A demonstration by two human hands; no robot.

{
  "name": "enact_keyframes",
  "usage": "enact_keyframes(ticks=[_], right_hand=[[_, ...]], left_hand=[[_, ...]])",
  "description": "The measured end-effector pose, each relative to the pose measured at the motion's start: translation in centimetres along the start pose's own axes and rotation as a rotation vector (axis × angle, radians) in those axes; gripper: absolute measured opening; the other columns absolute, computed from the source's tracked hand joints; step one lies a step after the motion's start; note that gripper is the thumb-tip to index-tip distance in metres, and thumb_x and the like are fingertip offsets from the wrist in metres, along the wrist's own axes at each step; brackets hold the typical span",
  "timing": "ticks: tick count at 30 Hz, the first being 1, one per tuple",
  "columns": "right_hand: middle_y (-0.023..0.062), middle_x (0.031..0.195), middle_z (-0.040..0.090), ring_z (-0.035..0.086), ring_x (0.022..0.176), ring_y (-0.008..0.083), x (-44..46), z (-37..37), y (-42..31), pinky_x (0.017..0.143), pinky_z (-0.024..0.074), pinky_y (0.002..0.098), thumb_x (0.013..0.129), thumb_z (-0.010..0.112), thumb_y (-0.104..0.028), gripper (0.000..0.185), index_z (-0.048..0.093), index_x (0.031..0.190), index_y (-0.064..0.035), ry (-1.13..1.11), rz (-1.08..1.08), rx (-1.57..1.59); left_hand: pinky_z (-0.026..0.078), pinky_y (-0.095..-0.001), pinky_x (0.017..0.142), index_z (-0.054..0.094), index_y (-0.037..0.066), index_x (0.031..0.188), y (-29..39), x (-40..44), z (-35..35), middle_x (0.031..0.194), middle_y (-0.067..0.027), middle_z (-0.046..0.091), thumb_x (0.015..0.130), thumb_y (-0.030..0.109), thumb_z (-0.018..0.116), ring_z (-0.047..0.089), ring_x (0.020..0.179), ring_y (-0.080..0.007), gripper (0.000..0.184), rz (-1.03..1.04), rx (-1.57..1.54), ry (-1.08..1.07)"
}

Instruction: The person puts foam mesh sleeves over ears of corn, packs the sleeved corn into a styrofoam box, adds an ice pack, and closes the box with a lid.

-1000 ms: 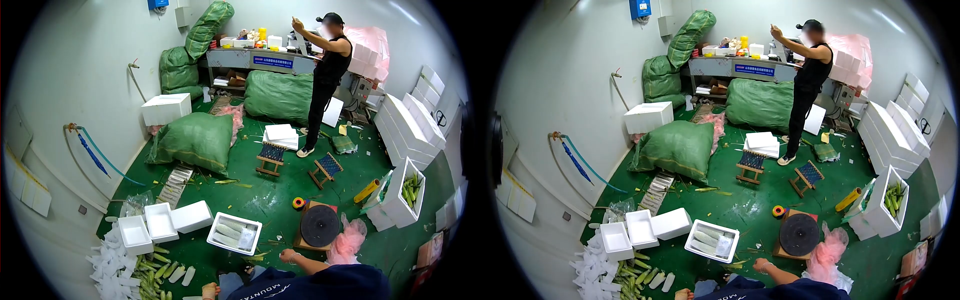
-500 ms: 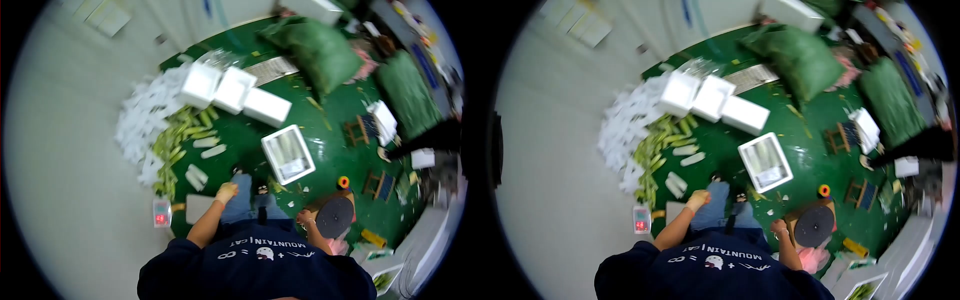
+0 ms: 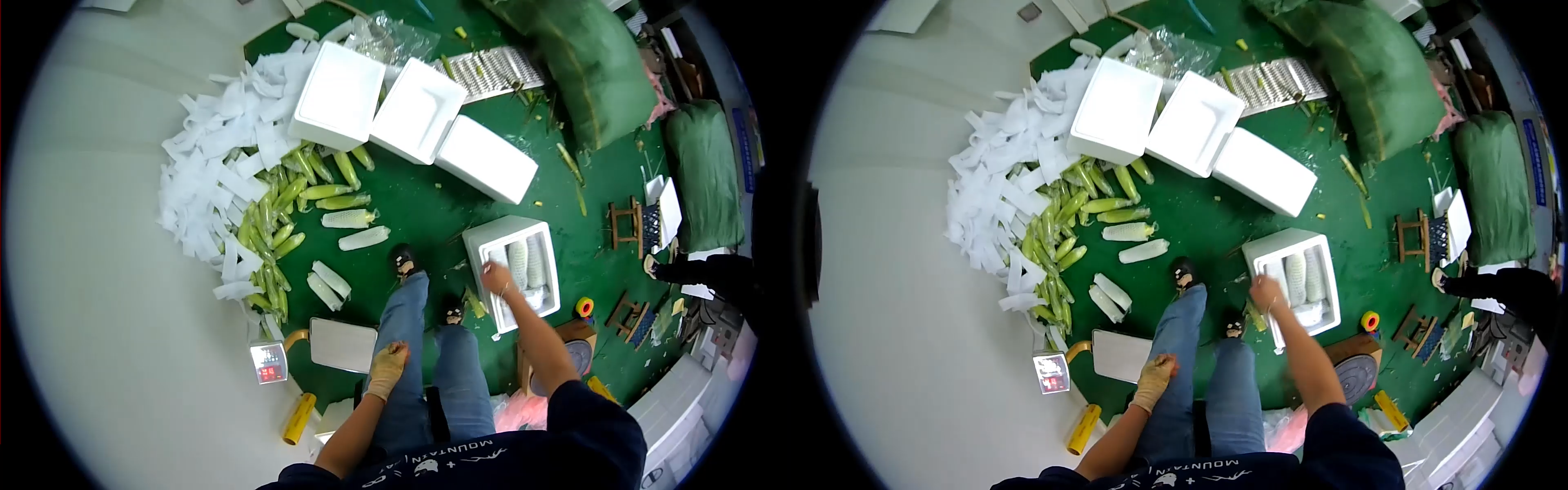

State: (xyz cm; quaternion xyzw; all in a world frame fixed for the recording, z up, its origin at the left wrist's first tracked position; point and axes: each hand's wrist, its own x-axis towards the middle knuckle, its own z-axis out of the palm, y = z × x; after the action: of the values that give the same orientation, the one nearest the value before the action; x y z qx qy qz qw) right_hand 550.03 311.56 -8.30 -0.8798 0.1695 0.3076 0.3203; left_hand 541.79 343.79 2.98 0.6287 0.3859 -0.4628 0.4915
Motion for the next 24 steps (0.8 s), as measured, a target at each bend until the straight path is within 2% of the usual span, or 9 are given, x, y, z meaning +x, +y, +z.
enact_keyframes(ticks=[4,9,10,13,16,18,20,21,24], right_hand=[[0.0193,0.085,0.063,0.059,0.083,0.0377,12.6,-3.1,-2.8,0.077,0.0475,0.0423,0.076,0.054,-0.017,0.022,0.056,0.094,-0.0045,0.122,0.041,0.024],[0.0175,0.082,0.063,0.061,0.078,0.0338,22.2,-3.5,-4.3,0.071,0.0490,0.0385,0.075,0.055,-0.011,0.021,0.056,0.094,-0.0026,0.253,-0.039,0.045],[0.0182,0.082,0.063,0.060,0.080,0.0352,22.8,-2.9,-4.6,0.072,0.0486,0.0397,0.075,0.055,-0.011,0.021,0.055,0.094,-0.0017,0.236,-0.038,0.091],[0.0175,0.075,0.062,0.060,0.072,0.0354,22.8,0.9,-3.2,0.066,0.0487,0.0402,0.075,0.054,-0.010,0.017,0.056,0.091,-0.0028,0.185,-0.120,0.069],[0.0175,0.074,0.062,0.060,0.070,0.0353,19.4,3.2,-2.1,0.065,0.0487,0.0398,0.076,0.053,-0.008,0.015,0.055,0.091,-0.0037,0.103,-0.081,0.014],[0.0172,0.073,0.062,0.060,0.070,0.0346,16.5,2.7,-1.1,0.065,0.0488,0.0387,0.076,0.053,-0.008,0.016,0.056,0.092,-0.0039,0.057,-0.058,0.031],[0.0168,0.073,0.061,0.060,0.069,0.0340,15.0,1.1,-0.3,0.064,0.0489,0.0375,0.077,0.053,-0.007,0.017,0.056,0.094,-0.0041,0.044,-0.051,0.065],[0.0163,0.073,0.061,0.061,0.068,0.0328,14.3,0.0,0.2,0.063,0.0489,0.0364,0.077,0.053,-0.007,0.018,0.056,0.095,-0.0042,0.057,-0.049,0.085],[0.0154,0.073,0.062,0.062,0.065,0.0292,14.7,-2.9,1.8,0.061,0.0490,0.0343,0.077,0.053,-0.006,0.018,0.057,0.095,-0.0041,0.079,-0.024,0.040]], left_hand=[[0.046,-0.0365,0.078,0.056,0.006,0.108,5.5,9.0,-4.2,0.098,-0.0096,0.060,0.076,0.017,0.062,0.057,0.089,-0.0277,0.034,0.599,0.556,0.327],[0.027,-0.0419,0.101,0.036,0.000,0.128,30.1,22.5,-8.2,0.128,-0.0181,0.039,0.073,0.014,0.056,0.033,0.123,-0.0329,0.059,0.998,1.476,0.642],[0.022,-0.0420,0.106,0.032,0.000,0.130,33.3,27.2,-9.0,0.133,-0.0174,0.035,0.083,0.016,0.049,0.029,0.127,-0.0314,0.053,0.984,1.718,0.809],[0.033,-0.0358,0.085,0.045,0.002,0.097,41.0,36.2,-12.1,0.095,-0.0129,0.043,0.085,0.016,0.047,0.041,0.091,-0.0274,0.019,0.973,1.945,0.921],[0.044,-0.0297,0.064,0.058,0.004,0.064,43.4,39.7,-15.1,0.056,-0.0084,0.052,0.087,0.015,0.046,0.052,0.056,-0.0234,0.029,1.012,1.920,0.835],[0.042,-0.0317,0.059,0.056,0.003,0.066,38.9,37.5,-16.2,0.059,-0.0097,0.053,0.079,0.009,0.048,0.054,0.058,-0.0236,0.016,1.089,1.336,0.453],[0.040,-0.0406,0.068,0.055,0.003,0.077,34.4,29.4,-15.9,0.072,-0.0123,0.054,0.069,0.014,0.064,0.054,0.072,-0.0300,0.016,1.287,1.573,0.427],[0.040,-0.0401,0.066,0.055,0.003,0.081,31.7,25.7,-15.9,0.076,-0.0126,0.053,0.064,0.018,0.071,0.052,0.073,-0.0300,0.028,1.341,1.370,0.413],[0.043,-0.0409,0.060,0.052,0.001,0.084,21.5,15.6,-16.0,0.076,-0.0153,0.054,0.063,0.015,0.072,0.054,0.067,-0.0337,0.032,0.974,0.963,0.398]])
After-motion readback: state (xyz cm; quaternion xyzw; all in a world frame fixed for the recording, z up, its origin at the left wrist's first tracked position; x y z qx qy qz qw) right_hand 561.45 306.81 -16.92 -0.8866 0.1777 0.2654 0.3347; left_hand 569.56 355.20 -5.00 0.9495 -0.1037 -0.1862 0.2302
